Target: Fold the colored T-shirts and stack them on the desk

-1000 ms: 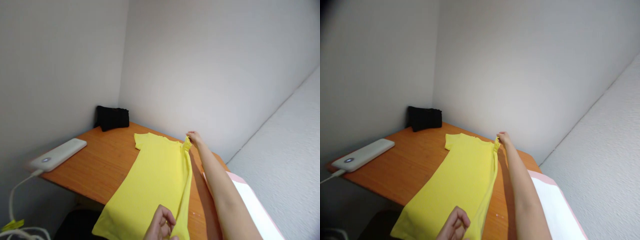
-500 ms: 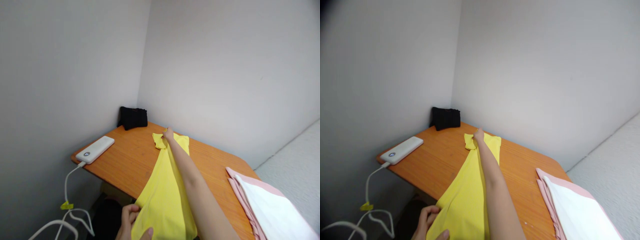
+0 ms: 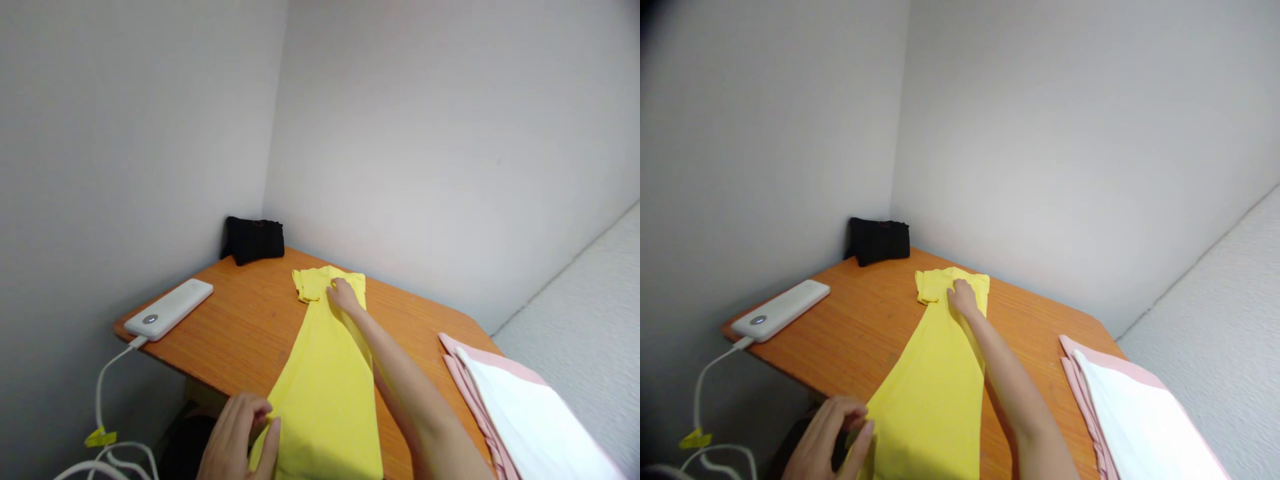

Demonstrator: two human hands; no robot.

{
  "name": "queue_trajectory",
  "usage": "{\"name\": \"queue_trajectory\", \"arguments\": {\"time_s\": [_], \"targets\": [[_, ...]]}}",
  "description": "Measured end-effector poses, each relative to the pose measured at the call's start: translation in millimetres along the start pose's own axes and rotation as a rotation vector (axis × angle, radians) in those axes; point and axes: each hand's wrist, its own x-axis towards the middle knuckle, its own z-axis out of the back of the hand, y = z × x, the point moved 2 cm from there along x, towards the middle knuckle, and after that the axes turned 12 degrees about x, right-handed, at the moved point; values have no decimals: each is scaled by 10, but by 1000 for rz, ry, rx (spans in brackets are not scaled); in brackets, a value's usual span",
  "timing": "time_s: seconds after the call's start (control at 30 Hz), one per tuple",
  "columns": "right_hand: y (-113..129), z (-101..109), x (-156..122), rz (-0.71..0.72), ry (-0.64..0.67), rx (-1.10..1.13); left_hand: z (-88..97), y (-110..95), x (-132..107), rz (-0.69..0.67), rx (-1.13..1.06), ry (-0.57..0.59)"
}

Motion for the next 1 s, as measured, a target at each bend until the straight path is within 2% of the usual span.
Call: {"name": "queue_trajectory", "arguments": {"time_s": [0.13,0.23,0.3,0.37,0.47,0.6,0.77,0.87,1.0], "targets": [[93,-114,-234,59,-28,-29,-49,-249,643,-61,118,146],[260,-157,-301,169,-38,-43,-159,-336,879,-95,305,248],[359,-181,-300,214,-11,-82,-218,-358,833,-68,450,311],[419,-206,-274,224,16,-131,-235,-363,690,0,556,351],[421,-242,-227,241,35,-126,-201,-351,464,65,601,388],[318,-275,-195,251,26,23,-175,-302,288,51,557,367],[253,-311,-135,225,-43,208,-191,-270,197,35,511,361],[239,-325,-60,127,-138,258,-150,-295,196,40,411,435],[227,-285,44,-15,-279,316,-81,-334,211,119,251,543]]}}
